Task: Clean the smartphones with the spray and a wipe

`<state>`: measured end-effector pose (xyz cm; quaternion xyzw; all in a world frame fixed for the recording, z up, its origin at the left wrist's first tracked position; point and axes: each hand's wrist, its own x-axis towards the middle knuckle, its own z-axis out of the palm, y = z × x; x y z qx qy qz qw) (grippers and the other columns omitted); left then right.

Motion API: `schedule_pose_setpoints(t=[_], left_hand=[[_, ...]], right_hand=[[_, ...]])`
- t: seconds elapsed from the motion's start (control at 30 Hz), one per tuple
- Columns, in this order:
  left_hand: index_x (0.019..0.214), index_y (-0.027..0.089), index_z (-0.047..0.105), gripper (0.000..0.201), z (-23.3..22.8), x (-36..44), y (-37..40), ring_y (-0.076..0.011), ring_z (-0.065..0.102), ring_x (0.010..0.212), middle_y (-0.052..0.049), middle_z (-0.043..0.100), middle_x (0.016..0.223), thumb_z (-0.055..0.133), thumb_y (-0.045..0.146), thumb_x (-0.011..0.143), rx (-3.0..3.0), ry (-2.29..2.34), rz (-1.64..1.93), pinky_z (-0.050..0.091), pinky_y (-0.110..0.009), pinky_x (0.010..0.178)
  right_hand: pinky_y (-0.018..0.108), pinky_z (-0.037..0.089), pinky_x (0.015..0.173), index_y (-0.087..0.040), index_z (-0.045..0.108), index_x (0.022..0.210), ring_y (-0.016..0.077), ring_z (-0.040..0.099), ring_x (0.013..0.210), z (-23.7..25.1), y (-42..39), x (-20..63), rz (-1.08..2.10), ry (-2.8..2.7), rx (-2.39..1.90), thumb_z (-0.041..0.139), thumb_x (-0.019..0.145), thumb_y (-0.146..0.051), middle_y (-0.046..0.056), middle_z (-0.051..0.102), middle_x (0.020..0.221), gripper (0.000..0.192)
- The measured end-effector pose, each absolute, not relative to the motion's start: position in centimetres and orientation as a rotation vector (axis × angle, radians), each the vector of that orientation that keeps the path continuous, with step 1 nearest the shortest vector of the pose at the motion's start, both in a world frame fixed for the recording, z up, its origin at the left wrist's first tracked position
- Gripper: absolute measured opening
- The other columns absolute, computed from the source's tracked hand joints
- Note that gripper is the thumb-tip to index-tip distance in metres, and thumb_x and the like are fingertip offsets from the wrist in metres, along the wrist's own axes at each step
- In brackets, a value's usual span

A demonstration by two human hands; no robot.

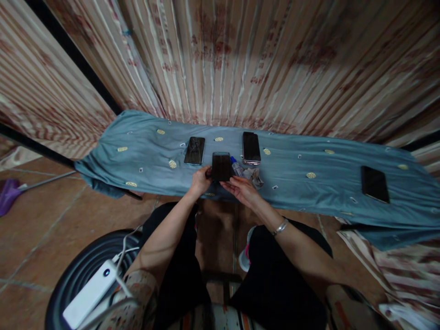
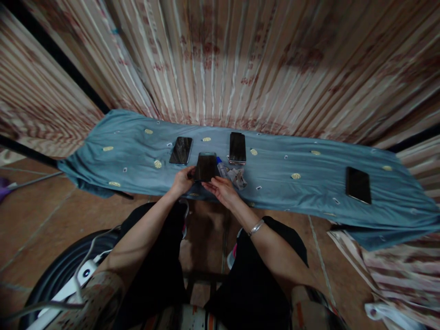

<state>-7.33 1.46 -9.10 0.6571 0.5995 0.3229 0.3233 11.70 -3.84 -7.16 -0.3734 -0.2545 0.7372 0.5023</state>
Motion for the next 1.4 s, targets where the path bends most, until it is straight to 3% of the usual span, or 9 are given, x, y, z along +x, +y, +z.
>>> schedule_pose_setpoints(t=[0.33,0.5,0.63,0.8,0.97,1.13,1.3,1.4], left_hand=[[0.112,0.016,0.078,0.055,-8.0,-7.2,1.2,-0.0292,0.078,0.104,-0.008,0.083,0.102,0.065,-0.004,0.062,1.598,1.547,0.886,0.060,-0.041,0.101],[0.110,0.014,0.076,0.054,-8.2,-7.0,1.4,-0.0271,0.078,0.103,-0.006,0.082,0.096,0.065,-0.004,0.060,1.428,1.541,0.919,0.059,-0.039,0.100],[0.112,0.013,0.073,0.055,-8.4,-6.9,1.6,-0.0251,0.077,0.100,-0.006,0.080,0.094,0.069,-0.003,0.060,1.290,1.517,0.974,0.058,-0.042,0.101],[0.115,0.015,0.070,0.050,-8.2,-6.8,1.6,-0.0187,0.075,0.089,-0.001,0.076,0.086,0.066,-0.001,0.068,1.035,1.421,1.033,0.059,-0.038,0.096],[0.124,0.015,0.066,0.047,-7.2,-6.5,1.3,-0.0143,0.070,0.078,-0.001,0.073,0.084,0.066,0.002,0.079,0.805,1.371,1.073,0.061,-0.032,0.083],[0.128,0.017,0.064,0.046,-6.5,-5.9,1.3,-0.0171,0.071,0.088,-0.004,0.072,0.090,0.074,0.012,0.083,0.698,1.361,1.086,0.061,-0.029,0.077],[0.092,0.016,0.070,0.015,-6.3,-5.5,2.2,-0.0146,0.064,0.075,-0.001,0.064,0.071,0.078,0.020,0.080,0.730,1.325,1.068,0.055,-0.026,0.068],[0.075,0.017,0.067,0.014,-6.3,-5.4,2.6,-0.0122,0.059,0.066,0.000,0.062,0.066,0.081,0.020,0.075,0.740,1.293,1.046,0.051,-0.025,0.066]], right_hand=[[0.031,0.068,0.091,-0.021,0.060,0.072,0.0150,0.081,0.080,-6.7,-3.0,10.5,1.690,-0.605,-0.994,0.084,0.085,-0.016,0.000,0.078,0.078,0.028],[0.024,0.067,0.074,-0.021,0.061,0.078,0.0144,0.080,0.075,-7.1,-2.7,10.7,1.659,-0.725,-1.101,0.082,0.087,-0.020,0.002,0.081,0.079,0.023],[0.023,0.065,0.062,-0.023,0.060,0.089,0.0144,0.077,0.063,-7.8,-2.2,11.0,1.563,-0.795,-1.216,0.083,0.085,-0.025,-0.002,0.078,0.070,0.023],[0.023,0.060,0.050,-0.024,0.060,0.111,0.0143,0.071,0.049,-8.7,-1.7,11.2,1.416,-0.839,-1.287,0.080,0.082,-0.026,-0.007,0.074,0.060,0.036],[0.020,0.053,0.043,-0.022,0.064,0.112,0.0122,0.066,0.043,-9.0,-1.7,11.3,1.375,-0.923,-1.314,0.076,0.082,-0.023,-0.008,0.072,0.057,0.032],[0.023,0.054,0.045,-0.020,0.067,0.113,0.0133,0.066,0.044,-8.8,-1.7,11.2,1.377,-0.918,-1.312,0.080,0.079,-0.027,-0.008,0.071,0.057,0.037],[0.021,0.052,0.045,-0.020,0.066,0.108,0.0121,0.065,0.045,-8.0,-1.7,11.6,1.340,-0.956,-1.308,0.080,0.080,-0.028,-0.007,0.071,0.056,0.032],[0.022,0.051,0.045,-0.021,0.066,0.104,0.0121,0.063,0.043,-7.7,-1.6,12.0,1.327,-0.964,-1.299,0.082,0.078,-0.030,-0.008,0.070,0.054,0.032]])
